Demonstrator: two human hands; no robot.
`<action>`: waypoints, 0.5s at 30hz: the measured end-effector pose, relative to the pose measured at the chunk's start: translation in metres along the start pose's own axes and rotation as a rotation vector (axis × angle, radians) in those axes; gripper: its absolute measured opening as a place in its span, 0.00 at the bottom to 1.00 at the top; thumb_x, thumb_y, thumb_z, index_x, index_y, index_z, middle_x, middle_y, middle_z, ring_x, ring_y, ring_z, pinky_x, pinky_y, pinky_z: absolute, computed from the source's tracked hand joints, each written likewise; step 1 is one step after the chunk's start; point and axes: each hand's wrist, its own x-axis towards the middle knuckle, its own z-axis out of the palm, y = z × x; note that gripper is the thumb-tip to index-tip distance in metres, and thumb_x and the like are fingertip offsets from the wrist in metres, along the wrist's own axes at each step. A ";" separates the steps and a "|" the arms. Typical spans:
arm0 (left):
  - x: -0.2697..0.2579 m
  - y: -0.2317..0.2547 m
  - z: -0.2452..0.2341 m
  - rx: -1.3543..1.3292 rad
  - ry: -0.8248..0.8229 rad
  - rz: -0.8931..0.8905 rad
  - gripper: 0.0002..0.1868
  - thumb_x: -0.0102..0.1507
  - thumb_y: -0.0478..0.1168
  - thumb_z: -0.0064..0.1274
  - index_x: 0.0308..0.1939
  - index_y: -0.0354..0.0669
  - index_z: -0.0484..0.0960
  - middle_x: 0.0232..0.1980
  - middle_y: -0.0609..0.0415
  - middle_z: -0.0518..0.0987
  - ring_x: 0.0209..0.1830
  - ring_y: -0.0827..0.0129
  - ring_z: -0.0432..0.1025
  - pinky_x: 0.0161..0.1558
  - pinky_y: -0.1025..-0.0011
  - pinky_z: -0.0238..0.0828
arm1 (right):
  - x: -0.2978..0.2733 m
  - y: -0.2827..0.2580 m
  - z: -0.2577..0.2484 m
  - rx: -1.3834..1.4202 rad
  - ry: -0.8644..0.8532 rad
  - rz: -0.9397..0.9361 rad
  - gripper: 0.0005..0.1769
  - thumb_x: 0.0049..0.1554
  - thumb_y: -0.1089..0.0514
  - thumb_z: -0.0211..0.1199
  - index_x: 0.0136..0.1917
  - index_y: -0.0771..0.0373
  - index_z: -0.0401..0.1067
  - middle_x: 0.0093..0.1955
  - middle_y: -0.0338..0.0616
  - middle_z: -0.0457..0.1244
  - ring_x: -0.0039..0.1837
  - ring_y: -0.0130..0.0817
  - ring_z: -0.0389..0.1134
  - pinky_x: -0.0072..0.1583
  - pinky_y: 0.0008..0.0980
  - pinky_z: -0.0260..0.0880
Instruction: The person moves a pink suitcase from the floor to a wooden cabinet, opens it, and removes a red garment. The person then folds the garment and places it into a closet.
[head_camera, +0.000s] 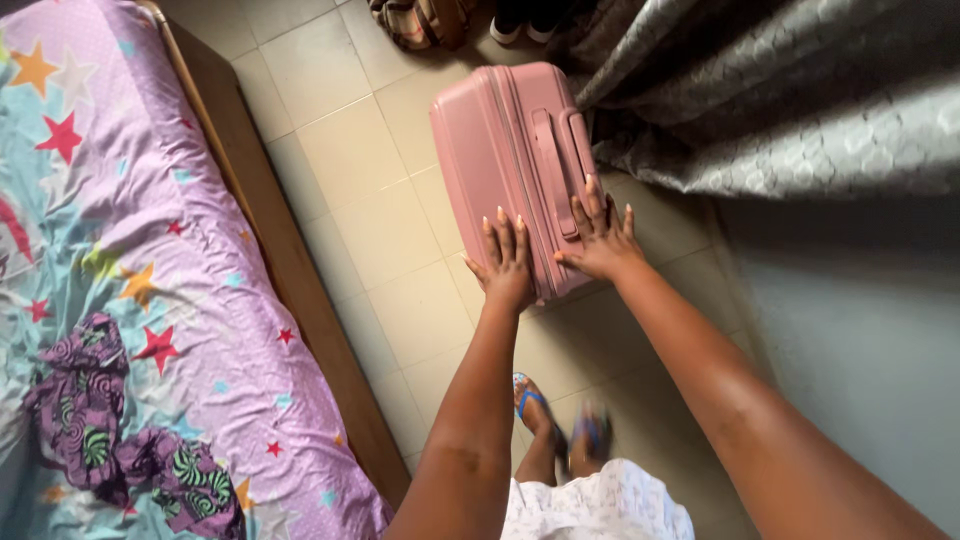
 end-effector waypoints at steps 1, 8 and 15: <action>0.011 0.001 -0.012 -0.006 -0.007 -0.006 0.83 0.38 0.59 0.79 0.83 0.55 0.32 0.85 0.52 0.21 0.84 0.48 0.16 0.66 0.15 0.33 | 0.013 0.000 -0.009 -0.019 -0.004 -0.005 0.70 0.51 0.18 0.56 0.82 0.42 0.13 0.84 0.39 0.08 0.86 0.58 0.21 0.78 0.70 0.22; 0.104 -0.011 -0.075 0.010 0.091 -0.048 0.81 0.40 0.56 0.79 0.82 0.53 0.33 0.84 0.48 0.21 0.83 0.45 0.17 0.64 0.15 0.34 | 0.116 0.007 -0.060 -0.018 0.113 -0.143 0.72 0.48 0.19 0.59 0.83 0.43 0.14 0.85 0.42 0.09 0.86 0.59 0.22 0.77 0.73 0.28; 0.178 -0.026 -0.089 -0.019 0.302 -0.039 0.75 0.42 0.55 0.78 0.81 0.51 0.39 0.84 0.46 0.25 0.82 0.43 0.21 0.60 0.13 0.36 | 0.188 0.005 -0.091 -0.024 0.175 -0.222 0.73 0.47 0.21 0.62 0.82 0.43 0.13 0.86 0.43 0.11 0.85 0.64 0.26 0.76 0.77 0.32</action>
